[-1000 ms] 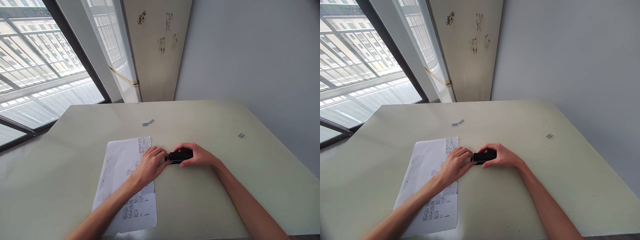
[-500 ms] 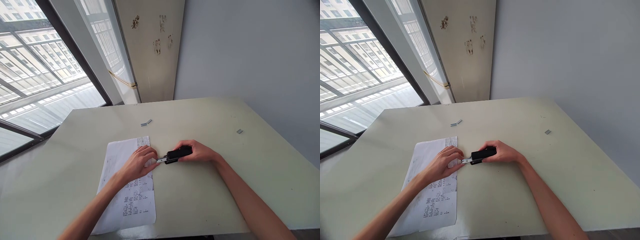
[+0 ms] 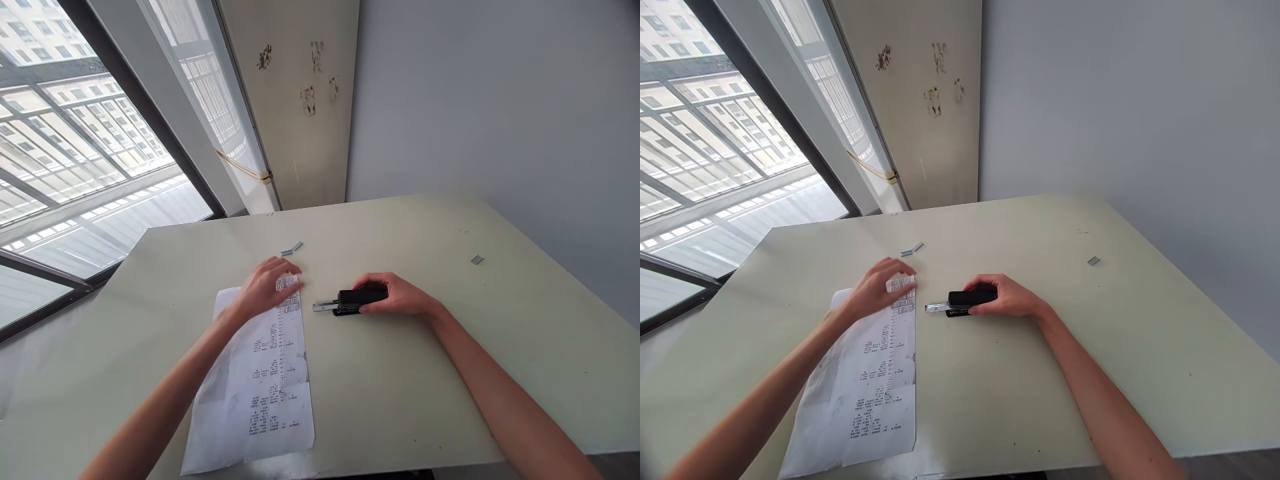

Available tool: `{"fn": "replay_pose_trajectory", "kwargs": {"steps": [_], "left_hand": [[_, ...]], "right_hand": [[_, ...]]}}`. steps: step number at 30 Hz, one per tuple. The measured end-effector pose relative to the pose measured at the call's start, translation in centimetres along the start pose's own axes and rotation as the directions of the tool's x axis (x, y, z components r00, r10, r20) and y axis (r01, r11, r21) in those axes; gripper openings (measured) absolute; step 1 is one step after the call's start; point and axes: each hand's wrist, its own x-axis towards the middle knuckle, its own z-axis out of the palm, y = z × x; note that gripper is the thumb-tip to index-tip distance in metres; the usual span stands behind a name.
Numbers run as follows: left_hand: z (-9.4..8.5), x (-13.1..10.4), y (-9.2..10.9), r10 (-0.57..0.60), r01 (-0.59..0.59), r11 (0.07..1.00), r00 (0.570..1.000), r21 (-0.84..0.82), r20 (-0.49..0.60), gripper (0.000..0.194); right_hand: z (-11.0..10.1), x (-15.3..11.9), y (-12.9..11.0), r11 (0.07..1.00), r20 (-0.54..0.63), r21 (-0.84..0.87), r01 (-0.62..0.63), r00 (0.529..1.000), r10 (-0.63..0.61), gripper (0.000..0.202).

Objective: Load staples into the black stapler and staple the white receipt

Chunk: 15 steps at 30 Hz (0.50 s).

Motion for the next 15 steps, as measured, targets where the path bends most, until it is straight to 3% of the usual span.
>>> {"fn": "replay_pose_trajectory", "kwargs": {"steps": [3, 5, 8, 11, 15], "left_hand": [[1.1, 3.7, -2.5, -0.181, 0.195, 0.977, 0.973, 0.088, -0.145, 0.033], [2.0, 5.9, -3.8, -0.239, 0.262, 0.959, 0.952, 0.109, -0.189, 0.035], [3.3, 8.0, -4.5, -0.283, 0.312, 0.943, 0.934, 0.114, -0.219, 0.024], [3.8, 8.3, -3.8, -0.263, 0.288, 0.953, 0.94, 0.096, -0.217, 0.018], [3.7, 5.6, -1.0, -0.19, 0.197, 0.98, 0.963, 0.02, -0.19, 0.02]], "right_hand": [[0.1, 0.0, 0.1, 1.0, -0.007, 0.006, 0.009, 1.0, -0.009, 0.041], [0.1, 0.0, 0.1, 1.0, -0.007, 0.009, 0.008, 1.0, -0.008, 0.042], [0.2, 0.0, 0.0, 1.0, -0.002, 0.009, 0.012, 1.0, -0.012, 0.042], [0.2, 0.0, -0.2, 1.0, -0.001, 0.003, 0.016, 1.0, -0.016, 0.042], [0.2, 0.1, 0.0, 1.0, -0.007, -0.009, 0.016, 1.0, -0.016, 0.042]]}}
